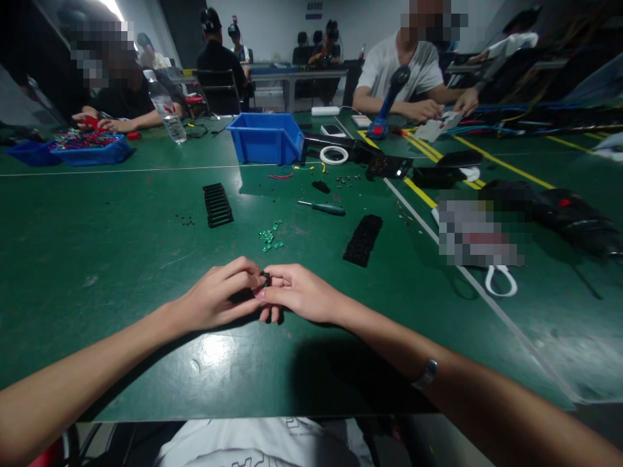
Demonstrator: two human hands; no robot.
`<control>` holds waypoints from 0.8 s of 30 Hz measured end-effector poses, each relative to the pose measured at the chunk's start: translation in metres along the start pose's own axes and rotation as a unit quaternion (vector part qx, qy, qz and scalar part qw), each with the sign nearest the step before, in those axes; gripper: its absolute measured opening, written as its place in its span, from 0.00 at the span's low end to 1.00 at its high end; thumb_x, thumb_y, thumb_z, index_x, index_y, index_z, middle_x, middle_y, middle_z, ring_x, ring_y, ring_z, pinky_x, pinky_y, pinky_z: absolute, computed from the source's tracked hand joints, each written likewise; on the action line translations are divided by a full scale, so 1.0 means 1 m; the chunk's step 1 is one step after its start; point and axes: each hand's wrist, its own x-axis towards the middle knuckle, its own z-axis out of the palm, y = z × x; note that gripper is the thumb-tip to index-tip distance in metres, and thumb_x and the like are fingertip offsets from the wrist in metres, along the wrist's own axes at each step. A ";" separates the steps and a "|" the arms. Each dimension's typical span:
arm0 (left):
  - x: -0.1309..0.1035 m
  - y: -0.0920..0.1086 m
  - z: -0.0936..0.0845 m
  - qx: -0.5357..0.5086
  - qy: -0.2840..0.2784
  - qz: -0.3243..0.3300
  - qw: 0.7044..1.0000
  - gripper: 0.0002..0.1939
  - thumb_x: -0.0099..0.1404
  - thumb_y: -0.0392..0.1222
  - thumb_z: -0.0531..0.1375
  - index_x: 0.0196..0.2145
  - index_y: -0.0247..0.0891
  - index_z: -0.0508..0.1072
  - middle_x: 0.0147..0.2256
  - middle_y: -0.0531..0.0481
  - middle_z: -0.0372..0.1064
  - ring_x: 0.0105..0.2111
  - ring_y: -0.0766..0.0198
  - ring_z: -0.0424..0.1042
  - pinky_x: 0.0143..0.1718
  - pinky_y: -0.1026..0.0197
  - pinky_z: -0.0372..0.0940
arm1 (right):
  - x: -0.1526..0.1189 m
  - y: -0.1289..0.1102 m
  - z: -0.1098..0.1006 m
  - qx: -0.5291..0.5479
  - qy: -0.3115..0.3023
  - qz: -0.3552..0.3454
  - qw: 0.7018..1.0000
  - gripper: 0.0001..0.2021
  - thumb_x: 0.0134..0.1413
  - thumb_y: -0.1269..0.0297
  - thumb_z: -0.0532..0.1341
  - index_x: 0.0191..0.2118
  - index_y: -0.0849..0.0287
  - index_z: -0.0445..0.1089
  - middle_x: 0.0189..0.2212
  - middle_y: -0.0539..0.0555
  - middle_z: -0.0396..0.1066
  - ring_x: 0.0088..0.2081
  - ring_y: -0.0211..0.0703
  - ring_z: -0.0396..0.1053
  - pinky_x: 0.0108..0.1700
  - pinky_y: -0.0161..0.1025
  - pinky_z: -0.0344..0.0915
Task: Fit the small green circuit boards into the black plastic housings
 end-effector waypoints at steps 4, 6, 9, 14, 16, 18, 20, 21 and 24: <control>0.000 0.000 -0.001 0.007 -0.002 0.003 1.000 0.11 0.72 0.44 0.58 0.48 0.37 0.68 0.42 0.44 0.66 0.35 0.67 0.69 0.34 0.65 0.66 | 0.000 0.002 0.000 0.008 0.000 -0.003 1.000 0.18 0.59 0.52 0.66 0.40 0.64 0.67 0.28 0.54 0.76 0.28 0.39 0.75 0.31 0.35 0.72; 0.000 0.001 -0.001 0.008 -0.004 0.002 1.000 0.13 0.73 0.44 0.57 0.52 0.37 0.68 0.43 0.44 0.67 0.36 0.67 0.70 0.35 0.65 0.67 | 0.000 0.003 0.000 0.011 0.000 -0.004 1.000 0.18 0.59 0.52 0.66 0.40 0.64 0.67 0.28 0.53 0.75 0.29 0.39 0.75 0.31 0.34 0.72; 0.000 0.001 -0.001 0.002 -0.001 -0.001 1.000 0.13 0.73 0.44 0.57 0.52 0.38 0.67 0.44 0.44 0.67 0.37 0.66 0.70 0.35 0.65 0.67 | 0.001 0.004 -0.001 0.009 0.001 -0.002 1.000 0.19 0.59 0.51 0.66 0.41 0.64 0.67 0.28 0.53 0.75 0.29 0.39 0.75 0.31 0.34 0.71; 0.000 0.001 0.000 -0.007 -0.001 -0.012 1.000 0.12 0.72 0.44 0.58 0.49 0.37 0.67 0.43 0.45 0.67 0.36 0.66 0.70 0.35 0.65 0.67 | 0.000 0.003 -0.003 -0.002 -0.006 0.001 1.000 0.18 0.60 0.52 0.66 0.40 0.63 0.67 0.28 0.53 0.76 0.28 0.37 0.74 0.33 0.35 0.71; -0.001 0.001 -0.001 -0.010 -0.003 -0.015 1.000 0.12 0.72 0.44 0.58 0.49 0.37 0.66 0.43 0.45 0.67 0.36 0.66 0.69 0.35 0.65 0.67 | -0.001 0.003 -0.004 -0.002 -0.010 0.001 1.000 0.18 0.59 0.52 0.66 0.41 0.64 0.67 0.29 0.54 0.76 0.28 0.37 0.74 0.34 0.36 0.71; -0.001 0.001 -0.001 -0.013 -0.004 -0.019 1.000 0.12 0.72 0.44 0.58 0.50 0.37 0.66 0.43 0.44 0.67 0.35 0.66 0.69 0.34 0.65 0.67 | -0.001 0.002 -0.004 -0.002 -0.013 0.002 1.000 0.18 0.59 0.52 0.66 0.41 0.63 0.66 0.29 0.54 0.76 0.28 0.37 0.73 0.34 0.36 0.71; -0.001 0.001 -0.001 -0.017 -0.003 -0.019 1.000 0.12 0.72 0.44 0.58 0.50 0.37 0.66 0.43 0.44 0.67 0.35 0.66 0.69 0.34 0.65 0.66 | -0.001 0.002 -0.005 -0.005 -0.014 0.003 1.000 0.18 0.60 0.52 0.66 0.40 0.63 0.66 0.29 0.54 0.76 0.28 0.37 0.73 0.34 0.36 0.71; -0.001 0.001 -0.001 -0.019 -0.003 -0.019 1.000 0.12 0.72 0.44 0.58 0.50 0.37 0.66 0.43 0.45 0.67 0.35 0.66 0.69 0.34 0.65 0.66 | -0.001 0.002 -0.005 -0.007 -0.014 0.004 1.000 0.18 0.60 0.51 0.66 0.40 0.63 0.66 0.29 0.54 0.76 0.28 0.37 0.73 0.34 0.36 0.71; -0.001 0.001 -0.001 -0.025 -0.004 -0.020 0.999 0.11 0.72 0.43 0.59 0.49 0.37 0.66 0.42 0.45 0.67 0.36 0.66 0.68 0.35 0.65 0.66 | -0.001 0.001 -0.005 -0.009 -0.015 0.002 1.000 0.18 0.61 0.51 0.65 0.40 0.63 0.67 0.29 0.54 0.77 0.28 0.37 0.73 0.34 0.36 0.70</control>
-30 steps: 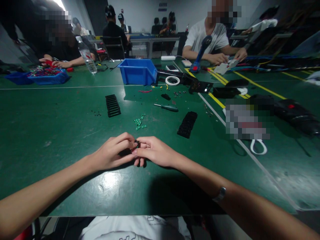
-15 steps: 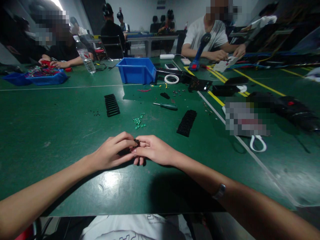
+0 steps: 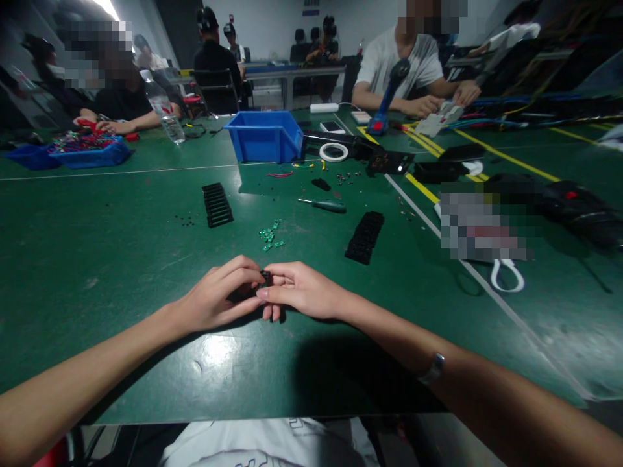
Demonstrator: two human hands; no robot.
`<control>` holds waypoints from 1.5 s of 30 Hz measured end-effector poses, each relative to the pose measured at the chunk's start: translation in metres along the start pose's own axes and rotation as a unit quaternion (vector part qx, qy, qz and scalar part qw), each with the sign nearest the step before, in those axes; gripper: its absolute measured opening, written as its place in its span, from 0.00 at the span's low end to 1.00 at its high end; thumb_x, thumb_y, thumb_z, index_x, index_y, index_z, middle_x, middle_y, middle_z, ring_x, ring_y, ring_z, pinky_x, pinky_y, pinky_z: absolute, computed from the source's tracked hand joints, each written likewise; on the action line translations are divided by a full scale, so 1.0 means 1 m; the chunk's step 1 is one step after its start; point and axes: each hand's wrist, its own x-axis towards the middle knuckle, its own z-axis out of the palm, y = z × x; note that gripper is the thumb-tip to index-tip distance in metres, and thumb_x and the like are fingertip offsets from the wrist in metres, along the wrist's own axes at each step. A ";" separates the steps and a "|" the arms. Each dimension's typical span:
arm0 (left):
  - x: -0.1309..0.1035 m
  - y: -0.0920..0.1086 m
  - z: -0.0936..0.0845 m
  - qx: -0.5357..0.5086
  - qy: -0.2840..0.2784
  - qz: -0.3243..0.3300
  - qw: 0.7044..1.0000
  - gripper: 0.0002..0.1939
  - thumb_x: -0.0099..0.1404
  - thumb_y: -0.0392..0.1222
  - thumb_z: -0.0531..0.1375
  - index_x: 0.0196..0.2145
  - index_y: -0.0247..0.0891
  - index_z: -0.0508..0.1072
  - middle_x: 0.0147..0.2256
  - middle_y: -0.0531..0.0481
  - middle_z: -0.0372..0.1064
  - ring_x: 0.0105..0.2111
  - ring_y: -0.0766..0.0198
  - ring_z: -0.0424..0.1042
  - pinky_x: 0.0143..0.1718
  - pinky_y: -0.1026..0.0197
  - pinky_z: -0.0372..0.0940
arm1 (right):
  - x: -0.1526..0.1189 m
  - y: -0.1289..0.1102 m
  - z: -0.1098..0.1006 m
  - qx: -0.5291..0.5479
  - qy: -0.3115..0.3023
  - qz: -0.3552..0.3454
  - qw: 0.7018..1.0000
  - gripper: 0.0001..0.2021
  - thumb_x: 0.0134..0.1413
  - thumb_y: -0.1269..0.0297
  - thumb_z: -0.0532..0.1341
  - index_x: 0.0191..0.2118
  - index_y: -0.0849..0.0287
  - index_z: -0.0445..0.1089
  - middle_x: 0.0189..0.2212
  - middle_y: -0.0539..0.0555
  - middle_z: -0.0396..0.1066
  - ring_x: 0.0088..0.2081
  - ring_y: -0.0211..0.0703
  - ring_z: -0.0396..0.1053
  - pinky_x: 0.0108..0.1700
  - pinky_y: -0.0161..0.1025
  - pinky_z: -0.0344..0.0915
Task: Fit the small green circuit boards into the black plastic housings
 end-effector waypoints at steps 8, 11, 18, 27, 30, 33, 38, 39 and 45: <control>0.000 -0.001 0.001 -0.006 0.002 0.000 1.000 0.11 0.72 0.44 0.58 0.48 0.37 0.66 0.41 0.45 0.67 0.36 0.65 0.68 0.35 0.64 0.66 | 0.001 -0.001 0.000 -0.010 0.001 -0.003 1.000 0.18 0.61 0.51 0.64 0.40 0.63 0.67 0.29 0.54 0.77 0.29 0.39 0.74 0.35 0.37 0.70; 0.000 -0.001 0.001 -0.006 0.004 0.002 1.000 0.11 0.72 0.44 0.58 0.49 0.37 0.66 0.41 0.45 0.67 0.36 0.65 0.68 0.35 0.64 0.66 | 0.001 0.000 -0.001 -0.007 -0.001 -0.003 1.000 0.17 0.62 0.51 0.64 0.40 0.63 0.67 0.29 0.54 0.77 0.29 0.39 0.74 0.35 0.37 0.71; 0.001 -0.001 0.000 -0.011 0.002 -0.002 1.000 0.11 0.72 0.44 0.59 0.48 0.37 0.66 0.41 0.45 0.67 0.36 0.65 0.68 0.35 0.64 0.66 | 0.000 0.000 -0.001 -0.005 -0.003 -0.002 1.000 0.16 0.62 0.53 0.64 0.39 0.63 0.67 0.29 0.54 0.77 0.29 0.38 0.74 0.35 0.37 0.70; 0.000 -0.001 0.000 -0.018 0.003 -0.006 1.000 0.12 0.71 0.44 0.60 0.49 0.37 0.67 0.41 0.45 0.68 0.38 0.64 0.70 0.36 0.63 0.67 | -0.001 -0.002 -0.003 -0.003 -0.013 0.002 1.000 0.17 0.64 0.52 0.62 0.42 0.64 0.68 0.30 0.56 0.78 0.29 0.39 0.75 0.36 0.38 0.71; 0.000 -0.001 0.000 -0.018 0.003 -0.005 1.000 0.12 0.71 0.44 0.60 0.49 0.37 0.67 0.41 0.45 0.68 0.38 0.64 0.70 0.37 0.63 0.67 | -0.001 -0.002 -0.003 -0.003 -0.013 0.003 1.000 0.18 0.64 0.51 0.62 0.41 0.64 0.68 0.30 0.56 0.78 0.29 0.39 0.75 0.36 0.38 0.71; 0.000 -0.001 0.000 -0.017 0.002 -0.003 1.000 0.12 0.71 0.44 0.59 0.49 0.37 0.66 0.41 0.45 0.68 0.37 0.64 0.70 0.36 0.63 0.67 | -0.001 -0.002 -0.003 -0.010 -0.013 -0.001 1.000 0.17 0.64 0.51 0.62 0.41 0.64 0.68 0.30 0.56 0.78 0.29 0.39 0.75 0.36 0.38 0.70; 0.000 -0.001 0.000 -0.012 0.001 -0.002 1.000 0.13 0.71 0.44 0.60 0.49 0.37 0.66 0.42 0.45 0.68 0.37 0.64 0.69 0.36 0.63 0.67 | -0.002 -0.002 -0.004 -0.014 -0.019 -0.007 1.000 0.15 0.64 0.54 0.62 0.41 0.64 0.67 0.30 0.56 0.77 0.30 0.39 0.75 0.36 0.37 0.70; 0.000 -0.001 0.001 -0.012 0.001 -0.001 1.000 0.13 0.71 0.44 0.60 0.49 0.37 0.66 0.42 0.44 0.68 0.37 0.64 0.69 0.36 0.63 0.67 | -0.002 -0.002 -0.004 -0.014 -0.020 -0.008 1.000 0.14 0.64 0.55 0.62 0.41 0.64 0.67 0.30 0.56 0.77 0.30 0.39 0.74 0.36 0.37 0.70; -0.001 -0.003 0.001 -0.009 0.010 0.002 1.000 0.13 0.70 0.43 0.60 0.50 0.37 0.66 0.42 0.45 0.68 0.37 0.65 0.69 0.36 0.64 0.67 | -0.001 0.000 -0.004 -0.004 -0.025 -0.016 1.000 0.13 0.65 0.58 0.62 0.42 0.65 0.67 0.31 0.56 0.77 0.30 0.37 0.74 0.36 0.36 0.71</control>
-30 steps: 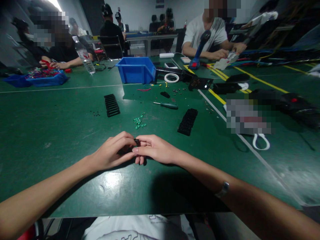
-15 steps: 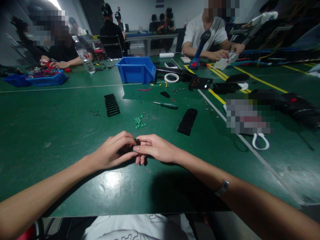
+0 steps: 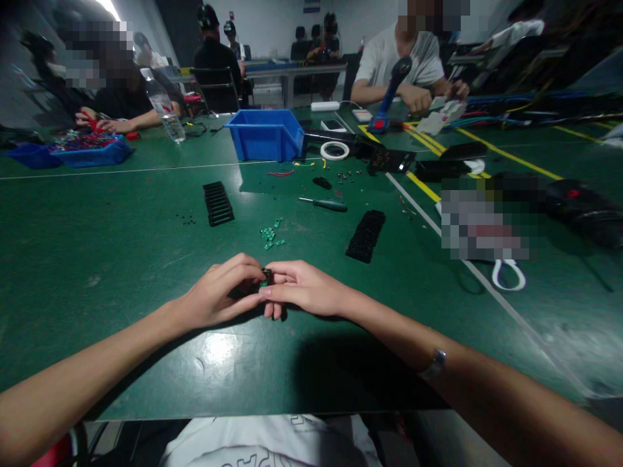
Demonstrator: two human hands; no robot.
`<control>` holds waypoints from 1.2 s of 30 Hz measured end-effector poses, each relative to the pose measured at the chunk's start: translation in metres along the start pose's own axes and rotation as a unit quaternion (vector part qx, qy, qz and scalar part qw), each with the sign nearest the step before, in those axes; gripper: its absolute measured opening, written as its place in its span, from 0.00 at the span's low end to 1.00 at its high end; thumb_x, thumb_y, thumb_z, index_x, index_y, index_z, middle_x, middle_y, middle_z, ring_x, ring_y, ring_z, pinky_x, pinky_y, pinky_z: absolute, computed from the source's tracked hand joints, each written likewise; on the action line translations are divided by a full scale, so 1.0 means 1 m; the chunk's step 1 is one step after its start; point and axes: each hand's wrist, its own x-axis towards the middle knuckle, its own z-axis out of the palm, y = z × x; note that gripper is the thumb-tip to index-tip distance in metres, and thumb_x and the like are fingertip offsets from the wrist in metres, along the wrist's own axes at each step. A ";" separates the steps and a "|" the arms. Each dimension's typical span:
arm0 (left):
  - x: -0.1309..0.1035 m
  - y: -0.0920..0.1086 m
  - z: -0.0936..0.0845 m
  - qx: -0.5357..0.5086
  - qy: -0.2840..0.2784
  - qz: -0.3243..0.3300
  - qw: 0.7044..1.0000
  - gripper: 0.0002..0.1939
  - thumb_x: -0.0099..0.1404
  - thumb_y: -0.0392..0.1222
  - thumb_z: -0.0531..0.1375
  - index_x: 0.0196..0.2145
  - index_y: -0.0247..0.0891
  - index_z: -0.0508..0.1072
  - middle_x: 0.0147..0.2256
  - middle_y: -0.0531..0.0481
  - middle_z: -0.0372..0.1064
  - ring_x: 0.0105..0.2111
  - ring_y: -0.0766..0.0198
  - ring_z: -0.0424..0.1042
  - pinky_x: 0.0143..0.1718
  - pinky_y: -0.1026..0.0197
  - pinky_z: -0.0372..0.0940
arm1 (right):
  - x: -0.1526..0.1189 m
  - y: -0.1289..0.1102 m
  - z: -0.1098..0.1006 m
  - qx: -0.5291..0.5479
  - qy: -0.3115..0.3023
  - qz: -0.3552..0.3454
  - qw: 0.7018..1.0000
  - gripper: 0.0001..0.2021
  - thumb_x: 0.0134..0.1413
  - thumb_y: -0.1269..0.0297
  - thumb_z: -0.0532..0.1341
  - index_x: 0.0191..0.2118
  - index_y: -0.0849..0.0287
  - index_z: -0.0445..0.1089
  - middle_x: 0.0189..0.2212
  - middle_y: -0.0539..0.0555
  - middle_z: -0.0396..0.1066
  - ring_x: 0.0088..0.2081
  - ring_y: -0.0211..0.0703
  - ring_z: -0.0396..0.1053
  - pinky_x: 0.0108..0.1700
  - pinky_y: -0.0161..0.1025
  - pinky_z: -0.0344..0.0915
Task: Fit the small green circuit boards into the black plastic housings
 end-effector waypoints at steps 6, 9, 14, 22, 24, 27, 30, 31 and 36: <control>0.001 0.001 0.000 -0.007 0.006 0.004 1.000 0.15 0.70 0.41 0.61 0.52 0.37 0.66 0.44 0.44 0.69 0.40 0.64 0.71 0.37 0.64 0.67 | 0.001 0.007 0.001 0.068 0.023 -0.019 0.997 0.21 0.67 0.58 0.60 0.59 0.62 0.59 0.30 0.53 0.77 0.33 0.43 0.79 0.36 0.39 0.74; 0.001 0.001 0.000 -0.010 0.007 0.000 1.000 0.15 0.70 0.42 0.61 0.51 0.37 0.66 0.44 0.44 0.69 0.39 0.65 0.71 0.36 0.65 0.66 | 0.001 0.009 0.001 0.093 0.026 -0.021 0.995 0.23 0.68 0.61 0.59 0.63 0.60 0.55 0.32 0.53 0.77 0.35 0.46 0.80 0.37 0.41 0.75; 0.001 0.001 -0.001 -0.006 0.008 -0.004 1.000 0.15 0.70 0.43 0.61 0.51 0.36 0.66 0.43 0.44 0.69 0.37 0.65 0.70 0.35 0.65 0.65 | 0.000 0.008 0.001 0.099 0.013 -0.023 0.995 0.25 0.65 0.65 0.61 0.63 0.61 0.55 0.32 0.53 0.76 0.35 0.46 0.80 0.37 0.41 0.76; 0.001 0.000 0.001 0.001 0.011 -0.004 1.000 0.12 0.70 0.43 0.61 0.48 0.36 0.67 0.39 0.46 0.69 0.34 0.65 0.69 0.33 0.64 0.65 | 0.000 0.006 0.002 0.079 0.027 -0.019 0.996 0.26 0.65 0.64 0.62 0.63 0.62 0.55 0.29 0.50 0.74 0.32 0.43 0.79 0.35 0.38 0.75; 0.001 0.001 0.001 -0.001 0.016 -0.003 1.000 0.13 0.70 0.42 0.61 0.48 0.36 0.67 0.39 0.46 0.69 0.34 0.66 0.69 0.33 0.64 0.64 | 0.001 0.006 0.002 0.079 0.027 -0.021 0.996 0.26 0.65 0.62 0.63 0.63 0.63 0.56 0.28 0.49 0.74 0.32 0.43 0.79 0.35 0.37 0.74; 0.001 0.001 0.000 -0.001 0.025 0.005 1.000 0.13 0.70 0.42 0.61 0.49 0.36 0.66 0.39 0.46 0.69 0.35 0.65 0.69 0.33 0.65 0.65 | 0.002 0.007 0.001 0.071 0.026 -0.022 0.997 0.25 0.66 0.60 0.62 0.62 0.64 0.57 0.27 0.50 0.75 0.31 0.42 0.79 0.34 0.36 0.74; 0.001 0.000 0.000 0.006 0.034 0.012 0.999 0.14 0.69 0.42 0.62 0.49 0.36 0.66 0.39 0.46 0.69 0.36 0.65 0.69 0.34 0.65 0.65 | 0.004 0.011 0.000 0.093 0.031 -0.020 0.995 0.24 0.69 0.55 0.58 0.62 0.64 0.58 0.27 0.52 0.76 0.30 0.42 0.79 0.33 0.35 0.74; 0.001 0.000 0.000 0.008 0.038 0.013 0.999 0.14 0.69 0.41 0.62 0.49 0.35 0.66 0.40 0.46 0.69 0.36 0.65 0.69 0.34 0.65 0.65 | 0.004 0.012 0.000 0.109 0.037 -0.021 0.993 0.25 0.69 0.53 0.57 0.62 0.64 0.58 0.27 0.52 0.76 0.30 0.42 0.79 0.32 0.35 0.74; 0.000 -0.001 0.001 0.011 0.055 0.013 0.998 0.15 0.68 0.39 0.64 0.49 0.35 0.67 0.40 0.46 0.69 0.36 0.66 0.69 0.34 0.65 0.65 | 0.006 0.014 0.001 0.112 0.070 -0.025 0.991 0.25 0.68 0.52 0.58 0.60 0.65 0.60 0.26 0.52 0.76 0.26 0.40 0.77 0.29 0.33 0.73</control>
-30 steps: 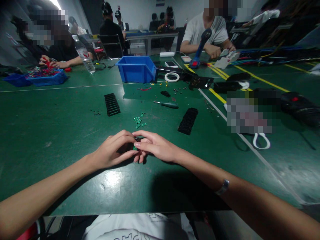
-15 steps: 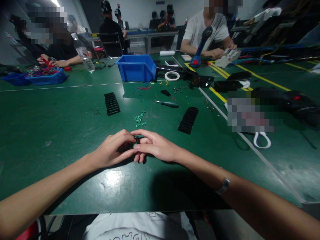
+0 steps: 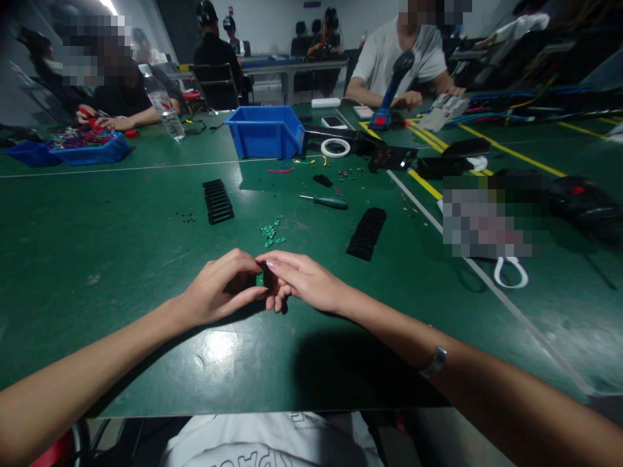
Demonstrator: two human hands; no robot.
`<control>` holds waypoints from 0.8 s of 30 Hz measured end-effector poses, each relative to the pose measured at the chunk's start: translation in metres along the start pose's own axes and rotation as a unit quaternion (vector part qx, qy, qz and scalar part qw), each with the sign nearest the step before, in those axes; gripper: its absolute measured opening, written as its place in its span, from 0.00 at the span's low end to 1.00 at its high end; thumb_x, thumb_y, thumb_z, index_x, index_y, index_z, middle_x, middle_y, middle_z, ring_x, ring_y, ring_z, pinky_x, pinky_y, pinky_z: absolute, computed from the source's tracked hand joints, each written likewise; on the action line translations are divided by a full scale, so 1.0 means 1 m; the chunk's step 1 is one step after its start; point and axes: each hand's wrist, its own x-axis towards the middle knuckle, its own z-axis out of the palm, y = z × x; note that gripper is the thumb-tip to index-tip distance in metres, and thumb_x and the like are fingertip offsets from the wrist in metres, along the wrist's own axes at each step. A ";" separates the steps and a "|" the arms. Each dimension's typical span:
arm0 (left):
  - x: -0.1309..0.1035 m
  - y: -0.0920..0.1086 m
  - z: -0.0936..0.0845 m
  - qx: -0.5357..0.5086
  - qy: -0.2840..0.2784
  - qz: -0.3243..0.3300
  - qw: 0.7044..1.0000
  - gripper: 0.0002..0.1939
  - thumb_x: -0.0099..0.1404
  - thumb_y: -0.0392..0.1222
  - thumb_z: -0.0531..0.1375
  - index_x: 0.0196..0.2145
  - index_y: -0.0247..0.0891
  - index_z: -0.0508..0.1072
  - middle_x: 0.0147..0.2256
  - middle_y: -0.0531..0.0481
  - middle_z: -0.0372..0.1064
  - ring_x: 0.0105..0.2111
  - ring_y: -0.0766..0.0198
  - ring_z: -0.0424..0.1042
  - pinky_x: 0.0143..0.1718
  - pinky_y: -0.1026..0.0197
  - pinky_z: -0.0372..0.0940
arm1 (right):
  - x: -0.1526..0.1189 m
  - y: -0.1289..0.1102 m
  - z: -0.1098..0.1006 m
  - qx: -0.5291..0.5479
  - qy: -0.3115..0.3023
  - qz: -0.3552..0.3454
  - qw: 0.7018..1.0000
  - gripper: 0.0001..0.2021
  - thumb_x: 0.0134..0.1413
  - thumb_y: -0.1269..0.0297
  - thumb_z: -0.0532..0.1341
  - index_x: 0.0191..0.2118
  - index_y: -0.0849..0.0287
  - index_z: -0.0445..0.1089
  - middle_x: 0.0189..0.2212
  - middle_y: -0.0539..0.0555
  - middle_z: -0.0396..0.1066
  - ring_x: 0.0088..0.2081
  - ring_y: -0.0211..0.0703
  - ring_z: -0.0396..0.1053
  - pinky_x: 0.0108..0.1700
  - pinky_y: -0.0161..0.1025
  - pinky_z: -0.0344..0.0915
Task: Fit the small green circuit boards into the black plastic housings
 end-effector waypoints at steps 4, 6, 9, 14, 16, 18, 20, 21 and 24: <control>-0.002 -0.001 0.001 -0.011 0.020 0.000 1.000 0.17 0.66 0.38 0.65 0.50 0.34 0.67 0.40 0.46 0.69 0.34 0.67 0.68 0.33 0.65 0.65 | -0.001 0.000 0.001 -0.028 0.034 -0.011 0.999 0.20 0.69 0.55 0.57 0.58 0.64 0.64 0.25 0.52 0.75 0.22 0.36 0.73 0.25 0.30 0.69; -0.002 -0.002 0.001 -0.017 0.041 0.001 0.999 0.17 0.65 0.37 0.66 0.50 0.34 0.67 0.40 0.46 0.69 0.33 0.67 0.67 0.33 0.65 0.65 | -0.001 -0.001 0.001 -0.008 0.046 -0.012 0.999 0.19 0.68 0.55 0.59 0.57 0.63 0.66 0.26 0.51 0.75 0.23 0.35 0.72 0.24 0.30 0.68; -0.003 -0.003 0.002 -0.029 0.070 0.003 0.997 0.18 0.64 0.35 0.66 0.50 0.35 0.68 0.40 0.45 0.69 0.31 0.68 0.66 0.32 0.65 0.65 | -0.002 -0.003 0.002 0.026 0.053 -0.002 0.998 0.19 0.66 0.55 0.60 0.55 0.63 0.68 0.25 0.50 0.73 0.21 0.34 0.70 0.23 0.29 0.65; -0.002 -0.003 0.005 -0.035 0.076 -0.009 0.996 0.17 0.67 0.33 0.63 0.52 0.35 0.68 0.41 0.45 0.71 0.34 0.67 0.70 0.34 0.65 0.67 | -0.002 -0.005 0.000 0.059 0.055 0.005 0.997 0.18 0.65 0.56 0.60 0.53 0.63 0.69 0.21 0.49 0.70 0.17 0.32 0.64 0.19 0.28 0.60; -0.002 -0.004 0.005 -0.029 0.070 -0.009 0.997 0.17 0.68 0.32 0.61 0.54 0.36 0.67 0.42 0.44 0.73 0.36 0.66 0.72 0.35 0.64 0.68 | -0.002 -0.005 -0.001 0.066 0.056 0.008 0.996 0.17 0.65 0.57 0.60 0.53 0.62 0.69 0.20 0.49 0.70 0.17 0.32 0.62 0.18 0.28 0.58; -0.002 -0.005 0.005 -0.022 0.058 -0.004 0.998 0.17 0.69 0.32 0.59 0.55 0.36 0.67 0.43 0.42 0.74 0.39 0.64 0.73 0.38 0.63 0.69 | -0.002 -0.005 -0.001 0.070 0.054 0.010 0.996 0.16 0.65 0.57 0.60 0.52 0.62 0.69 0.20 0.48 0.69 0.17 0.33 0.62 0.18 0.28 0.56; -0.002 -0.005 0.005 -0.017 0.047 0.002 0.999 0.17 0.70 0.31 0.57 0.55 0.35 0.68 0.44 0.41 0.74 0.42 0.63 0.74 0.40 0.61 0.70 | -0.002 -0.006 -0.001 0.072 0.049 0.012 0.996 0.16 0.65 0.58 0.60 0.52 0.62 0.69 0.20 0.48 0.68 0.17 0.33 0.61 0.18 0.28 0.55; -0.002 -0.006 0.004 -0.015 0.043 0.004 0.999 0.17 0.70 0.31 0.57 0.55 0.35 0.68 0.44 0.41 0.74 0.42 0.63 0.74 0.41 0.61 0.70 | -0.002 -0.006 -0.002 0.072 0.047 0.013 0.996 0.15 0.65 0.58 0.60 0.52 0.62 0.69 0.20 0.48 0.68 0.17 0.33 0.61 0.18 0.28 0.55; -0.002 -0.006 0.004 -0.011 0.038 0.006 0.999 0.16 0.70 0.31 0.56 0.55 0.35 0.68 0.43 0.41 0.74 0.41 0.63 0.74 0.40 0.62 0.70 | -0.002 -0.006 -0.002 0.076 0.041 0.016 0.996 0.15 0.65 0.58 0.60 0.51 0.62 0.69 0.20 0.48 0.68 0.17 0.33 0.61 0.18 0.28 0.55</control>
